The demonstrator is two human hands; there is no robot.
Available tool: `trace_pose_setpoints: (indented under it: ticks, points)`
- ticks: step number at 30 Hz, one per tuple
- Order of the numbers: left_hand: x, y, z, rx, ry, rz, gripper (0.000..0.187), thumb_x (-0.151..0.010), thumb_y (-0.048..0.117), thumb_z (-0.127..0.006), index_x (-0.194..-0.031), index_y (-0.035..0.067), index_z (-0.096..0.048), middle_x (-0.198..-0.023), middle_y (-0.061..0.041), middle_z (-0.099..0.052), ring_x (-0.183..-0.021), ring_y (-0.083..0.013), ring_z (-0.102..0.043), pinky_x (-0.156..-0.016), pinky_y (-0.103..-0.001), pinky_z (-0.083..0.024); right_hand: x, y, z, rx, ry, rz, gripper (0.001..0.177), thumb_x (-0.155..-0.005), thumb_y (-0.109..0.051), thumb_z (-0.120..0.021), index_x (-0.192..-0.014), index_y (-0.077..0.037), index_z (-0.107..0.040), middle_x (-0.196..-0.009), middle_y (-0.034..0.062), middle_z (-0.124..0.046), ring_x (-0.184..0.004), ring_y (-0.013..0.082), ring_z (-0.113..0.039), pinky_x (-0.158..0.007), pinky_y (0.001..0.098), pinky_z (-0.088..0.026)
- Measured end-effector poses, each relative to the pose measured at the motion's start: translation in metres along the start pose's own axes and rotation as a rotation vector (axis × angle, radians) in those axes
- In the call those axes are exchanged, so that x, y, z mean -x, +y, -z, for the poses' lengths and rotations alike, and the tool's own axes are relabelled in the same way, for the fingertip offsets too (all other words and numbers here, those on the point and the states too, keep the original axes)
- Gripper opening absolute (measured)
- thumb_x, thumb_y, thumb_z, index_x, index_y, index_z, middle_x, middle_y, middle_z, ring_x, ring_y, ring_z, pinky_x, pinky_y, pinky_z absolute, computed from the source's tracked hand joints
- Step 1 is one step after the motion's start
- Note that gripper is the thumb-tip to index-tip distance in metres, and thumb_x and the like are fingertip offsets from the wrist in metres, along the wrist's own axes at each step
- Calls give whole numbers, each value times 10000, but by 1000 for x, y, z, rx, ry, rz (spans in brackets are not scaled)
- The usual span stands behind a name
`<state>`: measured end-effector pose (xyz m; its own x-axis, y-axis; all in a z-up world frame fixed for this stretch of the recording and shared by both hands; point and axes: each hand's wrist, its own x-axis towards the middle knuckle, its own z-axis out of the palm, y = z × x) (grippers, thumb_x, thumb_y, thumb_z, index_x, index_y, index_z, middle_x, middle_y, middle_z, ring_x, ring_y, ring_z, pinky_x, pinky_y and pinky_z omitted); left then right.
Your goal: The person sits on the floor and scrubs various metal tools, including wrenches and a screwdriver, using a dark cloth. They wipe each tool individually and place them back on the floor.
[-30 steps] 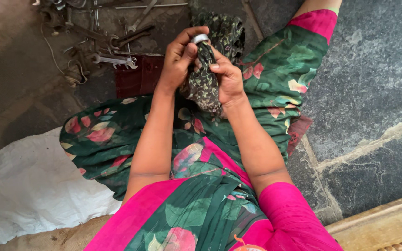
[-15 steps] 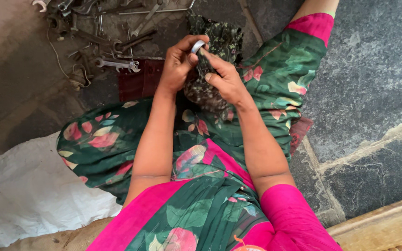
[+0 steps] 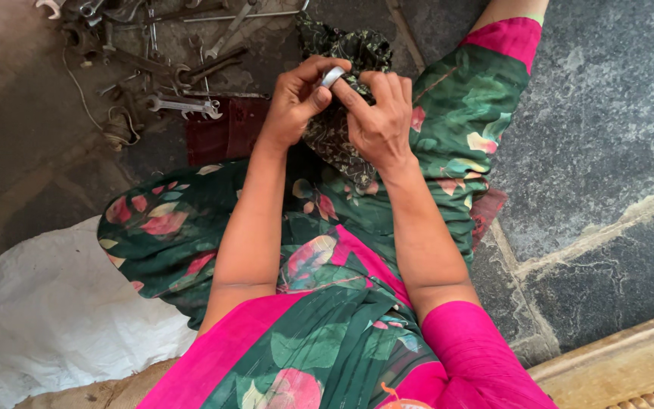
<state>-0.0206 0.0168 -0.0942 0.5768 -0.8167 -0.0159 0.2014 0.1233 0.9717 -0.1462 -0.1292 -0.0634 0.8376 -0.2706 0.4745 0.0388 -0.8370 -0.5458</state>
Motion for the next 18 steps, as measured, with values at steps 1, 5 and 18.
trace_pose_setpoints:
  ticks: [1, 5, 18]
  points:
    - [-1, -1, 0, -3, 2, -1, 502, -1015, 411, -756, -1342, 35, -690, -1174, 25, -622, -1043, -85, -573, -926, -251, -465, 2, 0, -3, -50, -1, -44, 490, -847, -14, -679, -1313, -164, -691, -1074, 95, -594, -960, 293, -557, -838, 427, -417]
    - [-4, -4, 0, -29, 12, -33, 509, -1019, 419, -739, -1350, 37, -676, -1222, 9, -638, -1109, -104, -591, -966, -279, -483, 15, 2, -18, -445, -83, -317, 468, -875, -3, -581, -1330, -83, -657, -1086, 111, -608, -1011, 281, -617, -904, 370, -488]
    - [11, -4, -2, -227, 216, -73, 398, -1083, 385, -624, -1279, 57, -737, -1074, 2, -638, -929, -102, -585, -845, -273, -490, 30, 6, -23, -648, -17, -325, 442, -911, 50, -584, -1352, 51, -610, -1093, 141, -611, -974, 234, -627, -879, 316, -514]
